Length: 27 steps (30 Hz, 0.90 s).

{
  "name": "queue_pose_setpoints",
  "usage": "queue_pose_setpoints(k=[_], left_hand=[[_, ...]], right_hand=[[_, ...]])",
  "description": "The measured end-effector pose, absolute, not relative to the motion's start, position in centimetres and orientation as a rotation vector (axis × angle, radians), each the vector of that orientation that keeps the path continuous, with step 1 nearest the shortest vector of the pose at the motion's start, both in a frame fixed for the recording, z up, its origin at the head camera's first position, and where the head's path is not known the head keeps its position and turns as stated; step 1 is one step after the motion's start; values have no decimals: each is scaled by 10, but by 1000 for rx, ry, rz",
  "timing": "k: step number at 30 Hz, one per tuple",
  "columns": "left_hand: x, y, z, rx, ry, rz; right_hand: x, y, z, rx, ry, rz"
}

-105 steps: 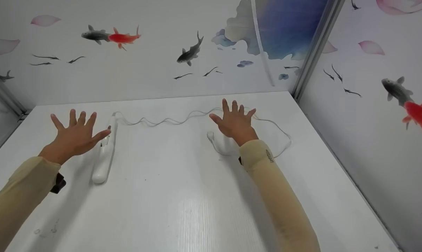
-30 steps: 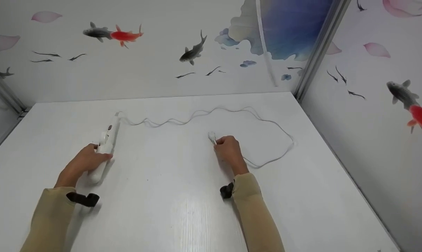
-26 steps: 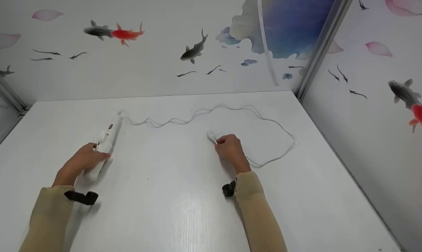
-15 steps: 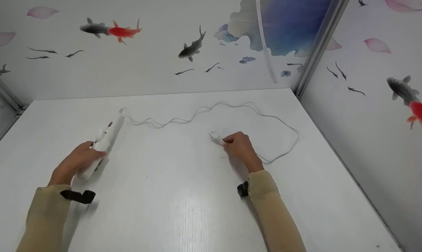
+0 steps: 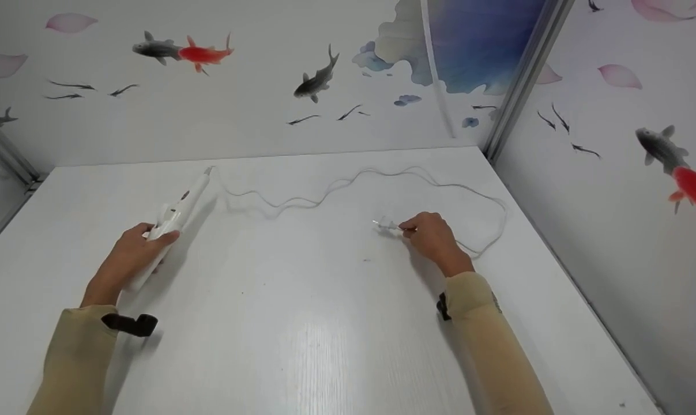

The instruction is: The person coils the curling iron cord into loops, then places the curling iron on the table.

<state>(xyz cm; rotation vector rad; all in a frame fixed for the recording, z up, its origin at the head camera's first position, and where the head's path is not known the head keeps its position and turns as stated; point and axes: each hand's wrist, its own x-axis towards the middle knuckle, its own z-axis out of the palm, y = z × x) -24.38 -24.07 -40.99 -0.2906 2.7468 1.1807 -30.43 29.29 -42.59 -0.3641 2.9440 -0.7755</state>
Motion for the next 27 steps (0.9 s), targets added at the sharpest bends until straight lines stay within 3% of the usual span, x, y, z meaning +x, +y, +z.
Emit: queue_pose_setpoints(k=[10,27], left_hand=[[-233,-264,-398,-221,2739,1142],[-212,-306,-385,0,2726,1081]], right_hand=[[-315,334,-424,-399,3031,-533],[-323,372,-410,-87,2940,-483]])
